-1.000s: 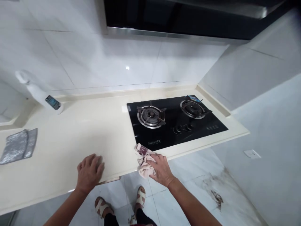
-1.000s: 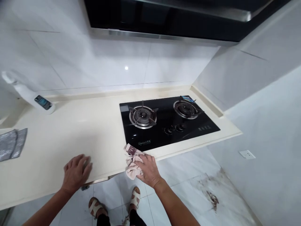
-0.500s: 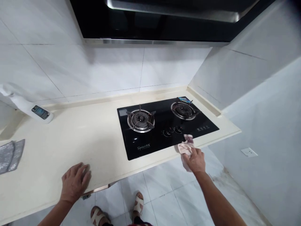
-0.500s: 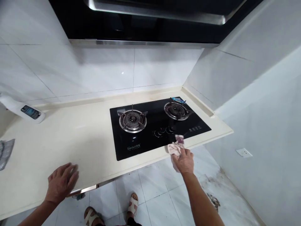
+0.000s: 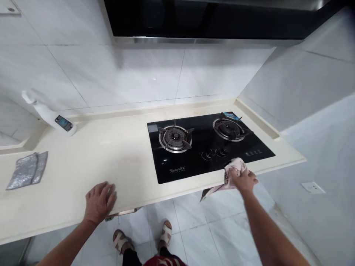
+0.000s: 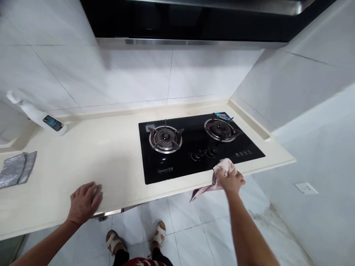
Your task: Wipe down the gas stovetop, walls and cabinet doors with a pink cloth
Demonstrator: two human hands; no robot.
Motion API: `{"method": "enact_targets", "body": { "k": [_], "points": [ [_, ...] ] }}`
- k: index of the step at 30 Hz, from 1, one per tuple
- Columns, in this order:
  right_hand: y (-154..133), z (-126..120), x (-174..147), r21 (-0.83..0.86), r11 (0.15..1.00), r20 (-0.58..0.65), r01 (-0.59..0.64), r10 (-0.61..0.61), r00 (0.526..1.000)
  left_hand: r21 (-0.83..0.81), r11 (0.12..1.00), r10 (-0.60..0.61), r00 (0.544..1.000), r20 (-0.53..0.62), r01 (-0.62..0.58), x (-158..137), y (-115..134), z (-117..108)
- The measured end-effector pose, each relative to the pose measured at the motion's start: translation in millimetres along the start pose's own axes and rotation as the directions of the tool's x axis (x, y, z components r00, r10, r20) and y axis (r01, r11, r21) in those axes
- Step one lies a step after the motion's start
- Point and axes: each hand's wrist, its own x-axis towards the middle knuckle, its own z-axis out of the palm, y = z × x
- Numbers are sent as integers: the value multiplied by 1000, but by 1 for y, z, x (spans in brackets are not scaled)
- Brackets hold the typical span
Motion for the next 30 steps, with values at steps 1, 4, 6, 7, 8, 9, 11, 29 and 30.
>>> {"method": "enact_targets", "body": {
  "k": [1, 4, 6, 7, 8, 9, 11, 29, 30],
  "points": [
    [-11, 13, -9, -5, 1000, -18, -29, 29, 999, 0, 1000, 3, 1000, 0, -3, 0, 1, 0],
    [-39, 41, -54, 4, 1000, -79, 25, -24, 997, -8, 1000, -6, 1000, 10, 6, 0, 3, -1],
    [-59, 48, -97, 18, 980, -116, 196, -193, 974, -17, 1000, -24, 1000, 20, 24, 0, 4, 0],
    [-72, 49, -120, 28, 955, -132, 294, -288, 949, -26, 999, -32, 999, 23, 32, 0, 5, 0],
    [-86, 50, -144, 40, 923, -139, 383, -374, 917, -38, 999, -38, 999, 27, 39, -1, 5, 0],
    [-103, 49, -168, 60, 888, -132, 455, -445, 886, -48, 998, -41, 999, 28, 42, -1, 5, 0],
    [-140, 47, -213, 105, 831, -77, 547, -541, 837, -58, 997, -43, 999, 27, 45, -2, 6, 0],
    [-265, -40, -297, 587, 200, 738, -784, -530, 417, -129, 989, -62, 998, 29, 65, -5, 12, -4],
    [-272, -54, -287, 618, 161, 687, -769, -585, 430, -132, 989, -64, 997, 29, 68, -6, 13, -4]
  ]
}}
